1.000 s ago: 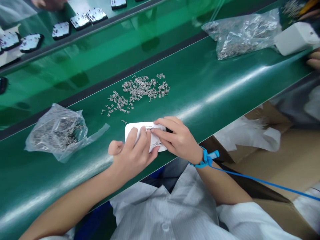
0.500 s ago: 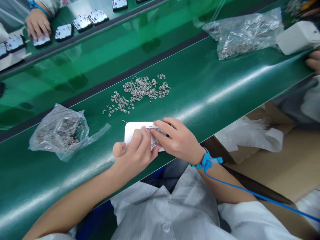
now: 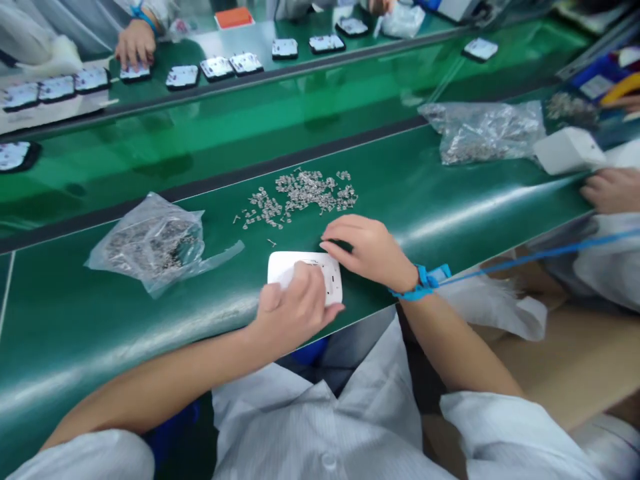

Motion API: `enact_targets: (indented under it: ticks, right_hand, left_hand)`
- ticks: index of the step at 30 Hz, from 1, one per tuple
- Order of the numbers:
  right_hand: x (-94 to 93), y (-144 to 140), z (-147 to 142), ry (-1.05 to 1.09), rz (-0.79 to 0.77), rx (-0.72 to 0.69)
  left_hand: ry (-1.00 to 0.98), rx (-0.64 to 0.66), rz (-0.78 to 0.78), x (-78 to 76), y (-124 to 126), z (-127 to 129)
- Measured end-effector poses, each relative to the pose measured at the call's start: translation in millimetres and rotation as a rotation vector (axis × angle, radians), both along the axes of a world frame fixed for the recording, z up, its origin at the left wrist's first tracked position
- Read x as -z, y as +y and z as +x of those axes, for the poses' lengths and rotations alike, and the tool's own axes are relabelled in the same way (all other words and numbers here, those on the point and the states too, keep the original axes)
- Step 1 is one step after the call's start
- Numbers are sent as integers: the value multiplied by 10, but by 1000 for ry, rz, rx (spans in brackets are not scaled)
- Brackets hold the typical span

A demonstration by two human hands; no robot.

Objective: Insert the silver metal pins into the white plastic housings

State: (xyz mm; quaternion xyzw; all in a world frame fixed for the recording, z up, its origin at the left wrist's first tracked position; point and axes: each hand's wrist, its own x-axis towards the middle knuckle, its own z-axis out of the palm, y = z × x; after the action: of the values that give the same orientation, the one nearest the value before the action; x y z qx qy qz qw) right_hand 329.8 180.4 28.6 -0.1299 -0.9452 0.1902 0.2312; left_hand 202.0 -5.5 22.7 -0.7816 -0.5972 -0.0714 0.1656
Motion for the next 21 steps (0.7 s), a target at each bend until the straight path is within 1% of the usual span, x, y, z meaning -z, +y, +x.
enact_targets:
  ticks: [2, 4, 6, 8, 11, 13, 15, 18, 21]
  right_hand:
    - [-70, 70, -273, -95, -35, -31]
    - [-105, 59, -575, -219, -40, -97]
    - [-106, -1, -848, -325, -9, -134]
    - [-91, -56, -1057, -390, 23, -133]
    - [-99, -58, -1212, -451, 52, -152]
    - [-149, -14, -1178, -439, 69, -207]
    - [-225, 26, -1014, -356, 56, -244]
    - [-314, 3, -590, -218, -6, -201]
    - [-286, -128, -167, -208, 1, -130]
  left_hand:
    - [133, 33, 124, 10, -84, 117]
    - [183, 79, 180, 36, -148, 214]
    - [186, 97, 183, 74, -184, 268]
    - [181, 103, 179, 114, -198, 277]
    - [154, 128, 160, 160, -201, 247]
    - [130, 131, 140, 180, -204, 226]
    - [115, 128, 137, 195, -207, 214]
    - [95, 119, 166, 219, -204, 211]
    - [47, 121, 168, 251, -186, 216]
